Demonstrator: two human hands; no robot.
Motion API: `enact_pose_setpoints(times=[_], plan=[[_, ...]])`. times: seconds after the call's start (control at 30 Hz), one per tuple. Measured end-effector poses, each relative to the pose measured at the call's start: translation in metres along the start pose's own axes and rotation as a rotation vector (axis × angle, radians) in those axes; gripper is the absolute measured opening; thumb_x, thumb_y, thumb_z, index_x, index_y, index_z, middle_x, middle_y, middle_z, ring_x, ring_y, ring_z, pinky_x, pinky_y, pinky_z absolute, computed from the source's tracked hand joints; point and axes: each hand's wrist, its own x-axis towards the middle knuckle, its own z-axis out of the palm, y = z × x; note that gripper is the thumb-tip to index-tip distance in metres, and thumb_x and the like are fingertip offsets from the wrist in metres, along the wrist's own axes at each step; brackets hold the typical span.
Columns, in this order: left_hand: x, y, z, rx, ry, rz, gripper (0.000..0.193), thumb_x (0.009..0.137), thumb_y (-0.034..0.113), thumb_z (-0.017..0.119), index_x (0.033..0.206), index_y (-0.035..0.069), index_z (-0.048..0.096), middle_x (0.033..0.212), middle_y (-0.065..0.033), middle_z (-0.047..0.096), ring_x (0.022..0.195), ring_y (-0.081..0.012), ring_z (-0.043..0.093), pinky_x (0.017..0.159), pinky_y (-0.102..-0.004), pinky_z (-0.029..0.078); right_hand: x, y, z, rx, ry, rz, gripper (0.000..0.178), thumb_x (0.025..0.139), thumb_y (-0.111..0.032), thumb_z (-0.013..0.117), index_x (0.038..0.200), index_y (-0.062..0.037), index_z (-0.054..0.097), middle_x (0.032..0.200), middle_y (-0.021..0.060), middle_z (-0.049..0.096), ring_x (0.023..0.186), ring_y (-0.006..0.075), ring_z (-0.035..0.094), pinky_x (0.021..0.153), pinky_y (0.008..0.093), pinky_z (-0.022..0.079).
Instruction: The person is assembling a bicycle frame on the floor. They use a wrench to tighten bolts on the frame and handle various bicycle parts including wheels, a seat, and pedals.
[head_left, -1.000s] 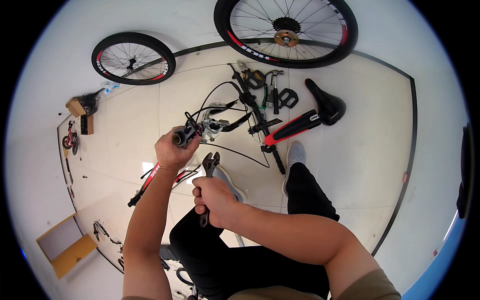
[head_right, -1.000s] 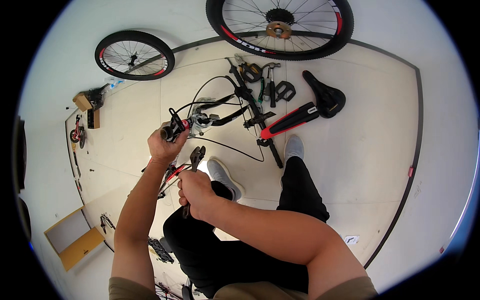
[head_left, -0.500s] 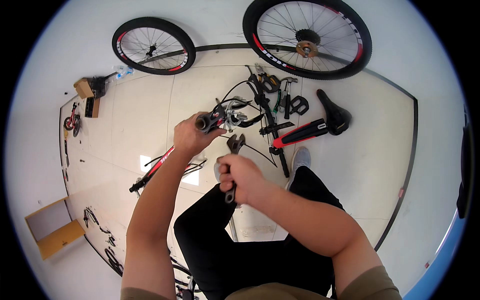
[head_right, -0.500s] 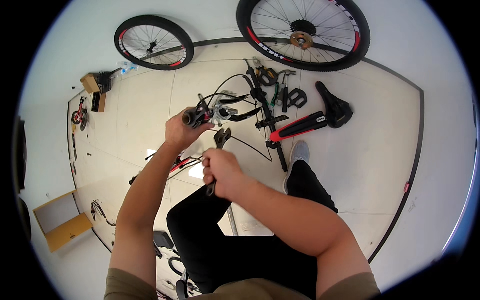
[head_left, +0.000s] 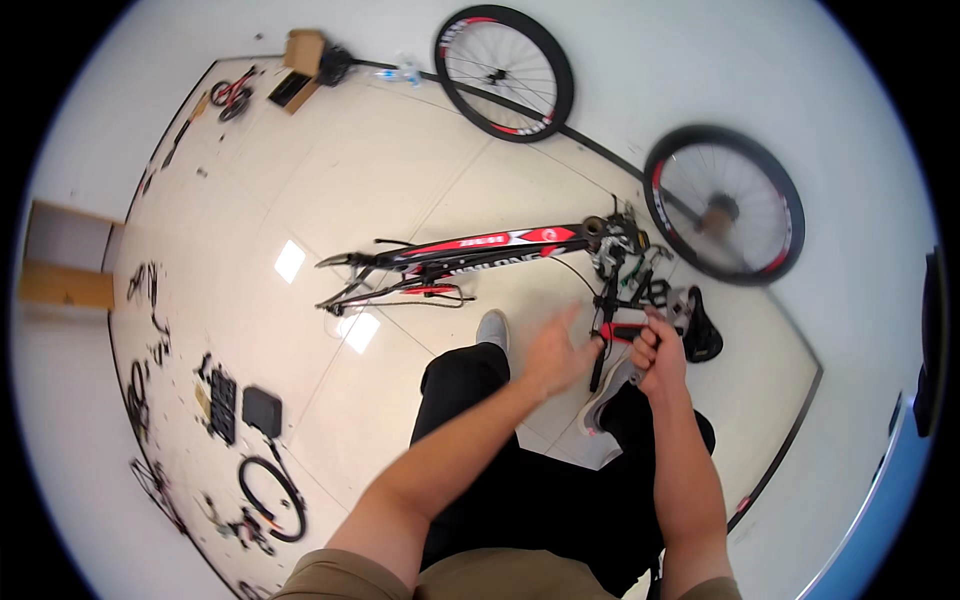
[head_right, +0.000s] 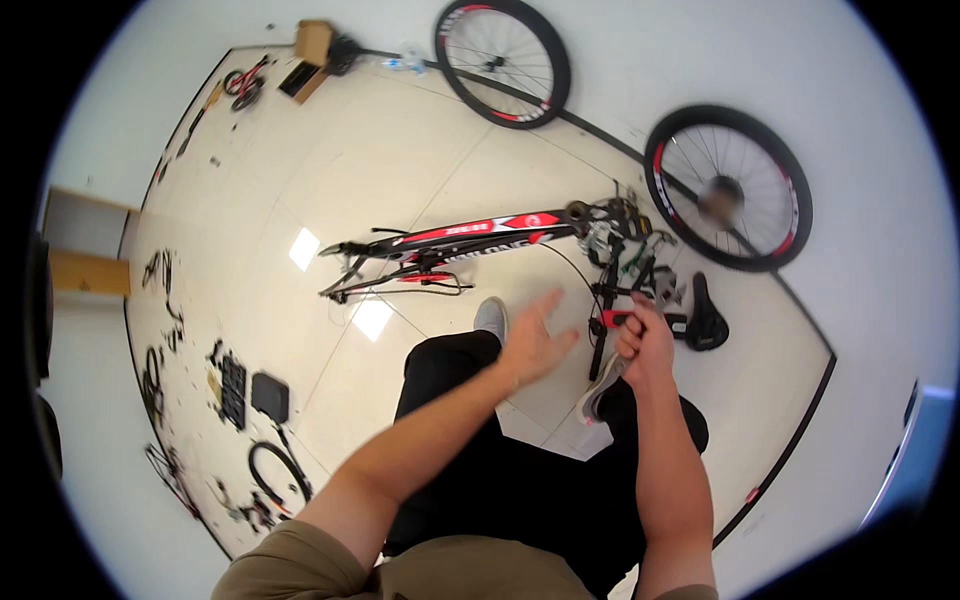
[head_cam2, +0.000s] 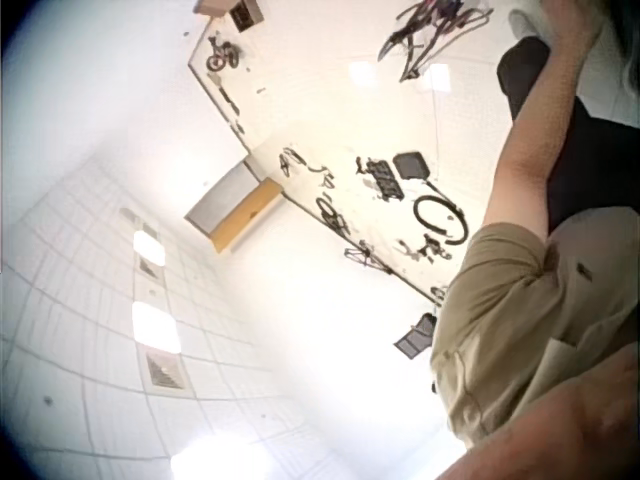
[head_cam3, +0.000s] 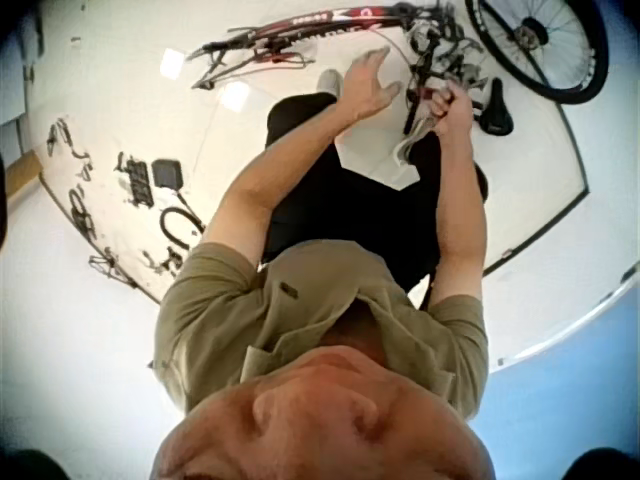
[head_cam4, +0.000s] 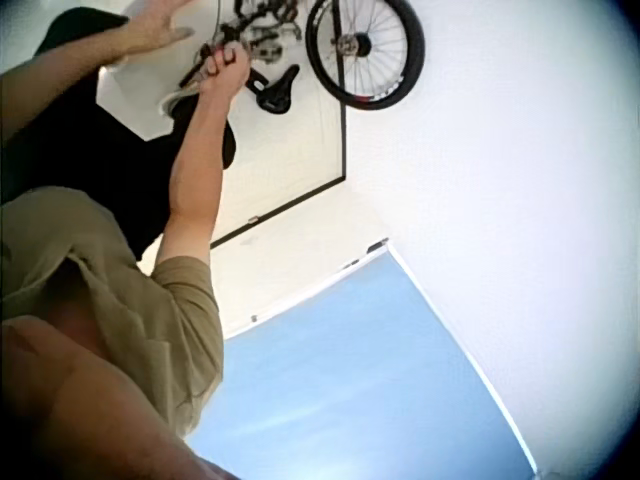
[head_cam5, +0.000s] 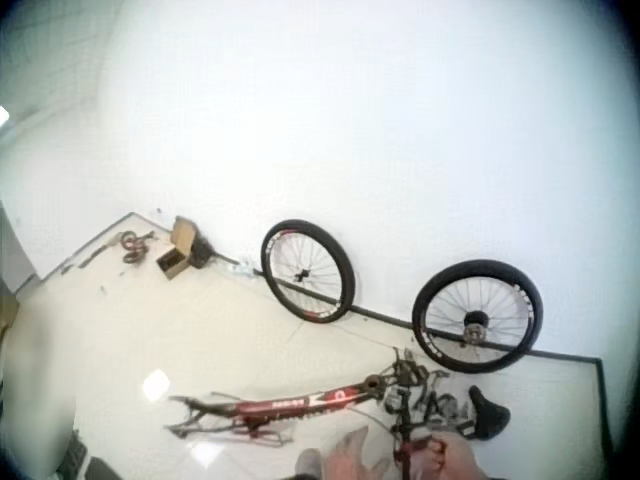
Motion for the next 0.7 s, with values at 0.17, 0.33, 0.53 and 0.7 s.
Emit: enact_pose_setpoints(times=[0.17,0.33,0.53,0.7], plan=[[-0.078,-0.004,0.025,-0.723,-0.101,-0.443,0.046,0.086,0.023,0.073,0.123,-0.002,0.063,0.096,-0.0125,0.071,0.084,-0.0153,0.066,0.078,-0.0296,0.053,-0.041,0.032,-0.023,-0.152,0.065,0.011,0.019,0.091,-0.015,0.056,0.111,-0.0135,0.056,0.067,-0.0034,0.043,0.048,0.008,0.035,0.042,0.0244,0.029],[-0.102,-0.009,0.031,-0.607,-0.101,-0.48,0.051,0.082,0.036,0.073,0.12,0.003,0.066,0.104,-0.0155,0.072,0.094,-0.025,0.07,0.083,-0.0347,0.054,-0.059,0.065,-0.066,-0.277,0.142,0.103,0.009,0.087,-0.017,0.058,0.091,-0.0113,0.051,0.067,-0.0013,0.049,0.048,0.0085,0.04,0.042,0.0229,0.033],[-0.107,-0.011,0.026,-0.525,-0.083,-0.418,0.057,0.079,0.036,0.073,0.122,-0.001,0.065,0.111,-0.0171,0.069,0.102,-0.0248,0.067,0.091,-0.0342,0.051,-0.087,0.085,-0.063,-0.292,0.245,0.104,0.005,0.089,-0.01,0.05,0.094,-0.0088,0.049,0.075,0.0045,0.054,0.049,0.0092,0.041,0.042,0.0234,0.036],[-0.13,-0.001,0.015,-0.617,-0.084,-0.382,0.053,0.08,0.035,0.072,0.119,0.0,0.066,0.107,-0.0164,0.071,0.097,-0.0248,0.069,0.089,-0.0345,0.053,-0.106,0.086,-0.051,-0.451,0.304,0.086,0.008,0.095,-0.009,0.045,0.103,-0.0076,0.045,0.082,0.0076,0.057,0.05,0.009,0.042,0.042,0.0233,0.036]])
